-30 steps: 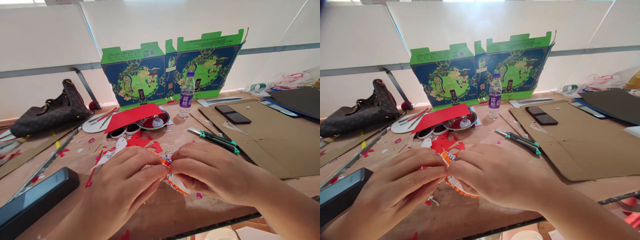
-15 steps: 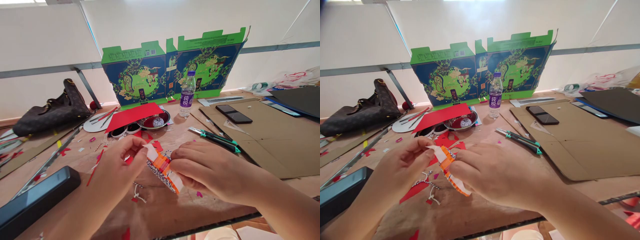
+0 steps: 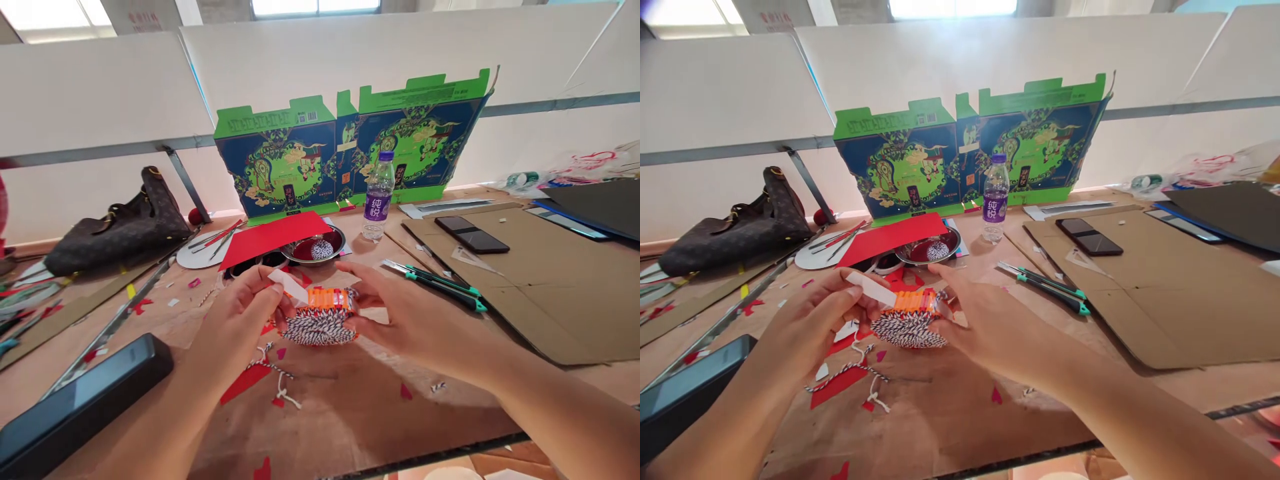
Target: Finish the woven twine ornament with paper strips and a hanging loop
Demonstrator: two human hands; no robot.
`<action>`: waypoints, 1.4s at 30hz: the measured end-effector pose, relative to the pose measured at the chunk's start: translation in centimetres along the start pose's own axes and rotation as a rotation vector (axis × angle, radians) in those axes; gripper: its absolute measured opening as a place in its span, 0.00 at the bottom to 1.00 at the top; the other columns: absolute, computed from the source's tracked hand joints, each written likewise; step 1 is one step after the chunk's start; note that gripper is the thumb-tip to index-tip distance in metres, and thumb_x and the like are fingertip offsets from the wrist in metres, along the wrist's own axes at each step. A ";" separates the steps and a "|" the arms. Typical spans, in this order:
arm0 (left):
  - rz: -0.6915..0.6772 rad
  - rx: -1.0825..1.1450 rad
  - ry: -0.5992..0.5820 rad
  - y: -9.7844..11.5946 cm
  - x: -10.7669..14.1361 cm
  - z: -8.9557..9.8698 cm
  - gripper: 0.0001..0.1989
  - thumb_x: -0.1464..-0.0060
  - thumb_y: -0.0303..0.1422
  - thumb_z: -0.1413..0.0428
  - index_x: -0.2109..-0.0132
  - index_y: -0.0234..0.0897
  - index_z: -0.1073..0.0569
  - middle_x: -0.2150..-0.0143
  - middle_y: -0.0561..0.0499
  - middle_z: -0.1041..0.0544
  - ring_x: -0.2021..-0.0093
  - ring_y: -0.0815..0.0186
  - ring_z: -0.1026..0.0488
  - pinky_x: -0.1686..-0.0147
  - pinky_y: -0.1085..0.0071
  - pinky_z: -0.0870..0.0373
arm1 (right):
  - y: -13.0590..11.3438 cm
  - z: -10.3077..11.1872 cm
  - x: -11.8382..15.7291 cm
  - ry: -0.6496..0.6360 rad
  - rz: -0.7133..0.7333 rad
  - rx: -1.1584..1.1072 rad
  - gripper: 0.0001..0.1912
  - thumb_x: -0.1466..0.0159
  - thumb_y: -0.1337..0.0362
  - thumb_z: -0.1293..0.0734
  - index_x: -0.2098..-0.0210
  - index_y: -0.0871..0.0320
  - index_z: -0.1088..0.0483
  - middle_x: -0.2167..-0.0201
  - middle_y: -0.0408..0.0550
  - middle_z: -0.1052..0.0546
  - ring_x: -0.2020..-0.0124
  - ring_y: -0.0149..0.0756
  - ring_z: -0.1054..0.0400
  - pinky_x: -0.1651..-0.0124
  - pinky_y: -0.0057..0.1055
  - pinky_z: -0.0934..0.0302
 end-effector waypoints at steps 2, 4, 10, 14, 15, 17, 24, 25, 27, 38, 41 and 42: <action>0.007 0.090 0.016 -0.2 -0.2 0.3 0.06 0.48 0.34 0.44 0.68 0.35 0.28 0.72 0.51 0.25 0.74 0.70 0.30 0.76 0.78 0.32 | 0.5 -0.6 -0.9 -0.053 -0.025 -0.148 0.24 0.38 0.63 0.34 0.42 0.49 0.37 0.48 0.47 0.26 0.51 0.42 0.29 0.50 0.39 0.35; 0.034 0.177 0.037 -0.4 -0.3 0.6 0.05 0.48 0.33 0.45 0.68 0.35 0.28 0.70 0.50 0.24 0.74 0.70 0.29 0.76 0.77 0.32 | 0.9 -1.5 -1.6 -0.093 -0.038 -0.309 0.18 0.40 0.67 0.32 0.50 0.52 0.31 0.52 0.46 0.24 0.52 0.41 0.29 0.49 0.38 0.35; 0.097 0.301 0.059 -0.4 -0.5 0.8 0.06 0.50 0.32 0.43 0.69 0.34 0.31 0.71 0.51 0.25 0.77 0.70 0.31 0.80 0.77 0.34 | 3.3 -2.7 -3.1 -0.081 -0.046 -0.708 0.14 0.40 0.63 0.31 0.56 0.59 0.31 0.59 0.49 0.25 0.59 0.37 0.29 0.58 0.33 0.35; 0.071 0.351 0.158 -0.3 -1.0 2.0 0.08 0.53 0.31 0.42 0.69 0.37 0.36 0.74 0.54 0.28 0.76 0.72 0.32 0.77 0.78 0.33 | 5.5 -1.1 -3.8 0.064 -0.039 -0.807 0.14 0.40 0.58 0.31 0.57 0.57 0.31 0.62 0.45 0.26 0.64 0.33 0.32 0.64 0.28 0.39; 0.059 0.356 0.177 -0.2 -1.0 2.3 0.09 0.54 0.32 0.42 0.69 0.37 0.37 0.74 0.55 0.28 0.76 0.72 0.33 0.77 0.78 0.33 | 5.8 -0.7 -3.9 0.086 -0.035 -0.821 0.14 0.40 0.57 0.31 0.57 0.56 0.31 0.62 0.44 0.25 0.63 0.33 0.32 0.63 0.28 0.39; 0.037 0.360 0.214 0.0 -1.0 3.0 0.11 0.55 0.32 0.41 0.66 0.39 0.36 0.75 0.56 0.30 0.77 0.72 0.34 0.78 0.79 0.35 | 6.2 0.0 -4.2 0.128 -0.031 -0.846 0.14 0.40 0.56 0.31 0.58 0.56 0.31 0.62 0.44 0.25 0.61 0.34 0.32 0.60 0.29 0.38; -0.024 0.299 0.284 1.1 -0.4 4.2 0.21 0.61 0.37 0.33 0.60 0.39 0.30 0.76 0.59 0.35 0.78 0.75 0.38 0.79 0.81 0.39 | 7.6 1.1 -4.5 0.242 -0.109 -0.975 0.13 0.41 0.56 0.31 0.59 0.55 0.29 0.61 0.43 0.22 0.62 0.35 0.29 0.59 0.30 0.36; -0.027 0.292 0.291 1.2 -0.3 4.2 0.22 0.62 0.37 0.32 0.60 0.39 0.30 0.76 0.59 0.34 0.78 0.75 0.38 0.79 0.81 0.40 | 7.8 1.1 -4.5 0.253 -0.125 -0.995 0.13 0.41 0.56 0.31 0.58 0.54 0.29 0.61 0.42 0.22 0.62 0.35 0.29 0.60 0.30 0.36; -0.038 0.278 0.300 1.4 -0.1 4.2 0.22 0.62 0.38 0.31 0.61 0.39 0.29 0.75 0.59 0.34 0.78 0.76 0.38 0.79 0.81 0.40 | 8.1 1.1 -4.5 0.273 -0.149 -1.033 0.13 0.41 0.57 0.32 0.57 0.53 0.28 0.61 0.42 0.21 0.62 0.35 0.28 0.61 0.29 0.35; -0.014 -0.641 0.153 1.5 0.8 3.6 0.25 0.52 0.50 0.42 0.50 0.45 0.24 0.80 0.56 0.36 0.80 0.69 0.40 0.81 0.75 0.48 | 8.2 1.4 -4.7 0.344 -0.183 -1.136 0.11 0.39 0.57 0.34 0.58 0.53 0.26 0.55 0.44 0.20 0.53 0.38 0.27 0.50 0.33 0.33; -0.100 -0.886 0.094 1.5 0.8 2.7 0.15 0.51 0.47 0.42 0.60 0.49 0.19 0.75 0.51 0.25 0.76 0.63 0.32 0.78 0.72 0.43 | 8.5 1.4 -4.7 0.346 -0.180 -1.118 0.11 0.39 0.56 0.33 0.59 0.54 0.26 0.58 0.44 0.20 0.55 0.38 0.26 0.49 0.34 0.33; -0.145 -0.890 0.081 1.7 0.9 2.3 0.12 0.51 0.46 0.42 0.63 0.49 0.19 0.73 0.50 0.23 0.74 0.61 0.30 0.77 0.72 0.41 | 8.6 1.4 -4.7 0.344 -0.180 -1.107 0.12 0.39 0.56 0.32 0.60 0.54 0.26 0.58 0.44 0.20 0.56 0.38 0.26 0.49 0.34 0.33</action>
Point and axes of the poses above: each hand's wrist, its own x-axis away from the middle knuckle, its own z-axis out of the back of the hand, y = z × x, the point moved 7 cm from there along -x, towards the middle knuckle
